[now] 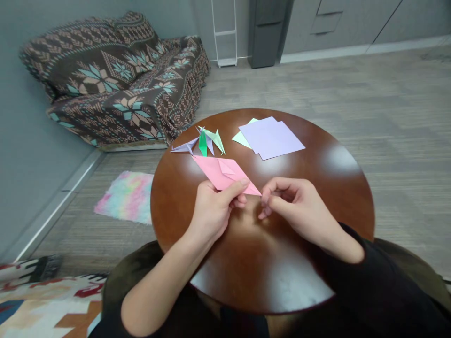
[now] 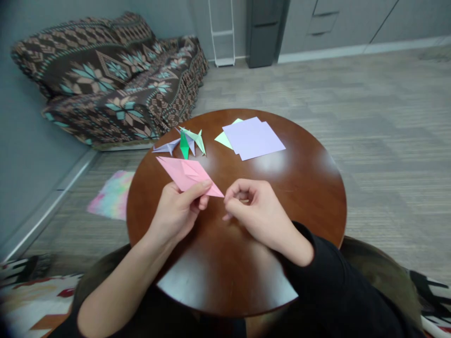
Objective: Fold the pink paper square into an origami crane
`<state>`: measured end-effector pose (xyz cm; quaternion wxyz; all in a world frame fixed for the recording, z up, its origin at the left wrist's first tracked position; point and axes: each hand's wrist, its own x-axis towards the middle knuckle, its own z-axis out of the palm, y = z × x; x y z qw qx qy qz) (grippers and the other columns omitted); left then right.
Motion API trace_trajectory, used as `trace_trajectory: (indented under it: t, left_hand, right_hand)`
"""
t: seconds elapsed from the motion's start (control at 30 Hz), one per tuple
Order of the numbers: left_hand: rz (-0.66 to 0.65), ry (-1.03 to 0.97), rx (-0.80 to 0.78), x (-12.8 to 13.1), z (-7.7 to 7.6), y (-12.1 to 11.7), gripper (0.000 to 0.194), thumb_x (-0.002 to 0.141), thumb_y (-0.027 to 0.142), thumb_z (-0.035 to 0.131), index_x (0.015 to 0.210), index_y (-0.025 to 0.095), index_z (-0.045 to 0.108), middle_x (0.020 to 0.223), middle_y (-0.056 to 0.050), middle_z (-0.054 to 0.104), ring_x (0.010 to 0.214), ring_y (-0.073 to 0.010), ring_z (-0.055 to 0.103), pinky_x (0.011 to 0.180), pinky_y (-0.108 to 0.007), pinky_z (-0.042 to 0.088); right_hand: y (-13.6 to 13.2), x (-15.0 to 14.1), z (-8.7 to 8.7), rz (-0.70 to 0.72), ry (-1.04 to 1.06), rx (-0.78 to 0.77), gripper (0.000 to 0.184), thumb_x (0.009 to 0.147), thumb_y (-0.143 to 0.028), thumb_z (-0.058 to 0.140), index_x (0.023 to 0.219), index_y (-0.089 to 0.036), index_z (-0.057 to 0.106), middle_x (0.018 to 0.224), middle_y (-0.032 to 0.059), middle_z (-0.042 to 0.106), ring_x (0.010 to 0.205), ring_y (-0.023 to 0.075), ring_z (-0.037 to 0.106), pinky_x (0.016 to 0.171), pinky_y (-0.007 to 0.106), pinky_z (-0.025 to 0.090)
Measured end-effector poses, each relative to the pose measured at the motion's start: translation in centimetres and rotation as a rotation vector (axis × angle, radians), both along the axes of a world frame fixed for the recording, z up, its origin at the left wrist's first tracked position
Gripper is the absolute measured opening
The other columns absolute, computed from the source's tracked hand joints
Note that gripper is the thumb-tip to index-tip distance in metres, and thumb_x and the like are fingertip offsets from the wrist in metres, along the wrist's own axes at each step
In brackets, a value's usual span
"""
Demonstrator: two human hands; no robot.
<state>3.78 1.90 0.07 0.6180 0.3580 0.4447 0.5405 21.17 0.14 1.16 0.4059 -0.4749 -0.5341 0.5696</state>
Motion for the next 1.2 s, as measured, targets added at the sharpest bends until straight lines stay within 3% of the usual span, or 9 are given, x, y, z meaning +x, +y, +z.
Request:
trace_trajectory:
  t: [0.1, 0.2, 0.37, 0.43, 0.53, 0.6, 0.67, 0.87, 1.2]
  left_hand:
    - [-0.079, 0.024, -0.007, -0.3, 0.0, 0.1, 0.029, 0.075, 0.023, 0.084, 0.056, 0.013, 0.064, 0.047, 0.002, 0.059, 0.042, -0.0051, 0.049, 0.044, -0.016, 0.037]
    - [-0.279, 0.118, -0.032, -0.5, 0.1, -0.2, 0.025, 0.073, 0.021, 0.085, 0.058, 0.013, 0.066, 0.045, 0.004, 0.057, 0.039, -0.0056, 0.045, 0.041, -0.018, 0.034]
    - [-0.538, 0.325, -0.048, -0.5, 0.6, -0.7, 0.024, 0.07, 0.017, 0.084, 0.057, 0.015, 0.064, 0.045, 0.003, 0.057, 0.039, -0.0084, 0.048, 0.041, -0.021, 0.034]
    - [-0.57, 0.36, -0.05, -0.5, 0.7, -0.8, 0.024, 0.07, 0.019, 0.085, 0.057, 0.015, 0.065, 0.046, 0.003, 0.057, 0.041, -0.0088, 0.048, 0.043, -0.022, 0.033]
    - [-0.501, 0.328, 0.022, -0.6, 0.6, -0.6, 0.02, 0.071, 0.025, 0.086, 0.066, 0.013, 0.072, 0.056, 0.001, 0.062, 0.052, -0.0101, 0.052, 0.053, -0.023, 0.037]
    - [-0.412, 0.299, 0.086, -0.9, 0.4, -0.4, 0.019, 0.073, 0.029, 0.086, 0.071, 0.013, 0.075, 0.063, 0.001, 0.065, 0.059, -0.0111, 0.053, 0.058, -0.024, 0.039]
    - [-0.32, 0.297, 0.146, -1.1, 0.1, -0.2, 0.021, 0.077, 0.03, 0.085, 0.07, 0.014, 0.074, 0.064, 0.002, 0.063, 0.061, -0.0104, 0.051, 0.06, -0.024, 0.037]
    - [-0.112, 0.155, 0.238, -0.8, -0.6, -0.3, 0.015, 0.081, 0.028, 0.084, 0.075, 0.017, 0.076, 0.067, 0.002, 0.063, 0.065, -0.0108, 0.053, 0.064, -0.024, 0.041]
    - [-0.125, 0.048, 0.226, 0.6, -0.7, -1.8, 0.009, 0.085, 0.024, 0.081, 0.082, 0.017, 0.078, 0.072, -0.001, 0.069, 0.069, -0.0134, 0.06, 0.066, -0.026, 0.049]
  right_hand:
    - [0.3, 0.3, -0.2, -0.017, 0.015, 0.016, 0.008, 0.079, -0.02, 0.065, 0.071, -0.018, 0.067, 0.062, 0.0, 0.068, 0.059, 0.0156, 0.068, 0.061, 0.026, 0.053]
    - [0.5, 0.6, -0.4, -0.081, 0.049, 0.052, 0.011, 0.085, -0.029, 0.072, 0.083, -0.018, 0.072, 0.071, 0.0013, 0.071, 0.066, 0.0157, 0.066, 0.066, 0.027, 0.052]
    - [0.4, 0.5, -0.2, 0.123, 0.152, -0.052, 0.014, 0.082, -0.029, 0.079, 0.081, -0.019, 0.069, 0.067, 0.0003, 0.071, 0.06, 0.016, 0.063, 0.065, 0.03, 0.053]
    - [0.4, 0.5, -0.3, 0.114, 0.151, -0.045, 0.015, 0.082, -0.027, 0.08, 0.076, -0.019, 0.069, 0.064, -0.0007, 0.069, 0.057, 0.0148, 0.061, 0.062, 0.029, 0.052]
    - [0.7, 0.9, -0.9, -0.019, 0.133, 0.058, 0.011, 0.08, -0.023, 0.081, 0.073, -0.018, 0.073, 0.069, -0.0001, 0.071, 0.064, 0.0144, 0.063, 0.066, 0.026, 0.05]
    - [1.0, 1.2, -1.5, -0.08, 0.165, 0.104, 0.002, 0.082, -0.021, 0.079, 0.081, -0.019, 0.079, 0.078, 0.0008, 0.076, 0.073, 0.0161, 0.067, 0.072, 0.026, 0.051]
    - [1.2, 1.4, -2.0, -0.125, 0.187, 0.12, 0.006, 0.082, -0.018, 0.079, 0.088, -0.02, 0.082, 0.084, 0.0012, 0.079, 0.078, 0.0168, 0.068, 0.074, 0.026, 0.051]
    - [0.9, 1.1, -2.3, -0.177, 0.341, 0.067, 0.006, 0.079, -0.021, 0.087, 0.082, -0.021, 0.082, 0.076, -0.0001, 0.076, 0.069, 0.0129, 0.061, 0.065, 0.024, 0.047]
    - [0.0, 0.0, -1.8, -0.14, 0.409, 0.087, 0.004, 0.085, -0.018, 0.082, 0.082, -0.019, 0.08, 0.073, 0.0009, 0.074, 0.068, 0.0133, 0.063, 0.065, 0.025, 0.05]
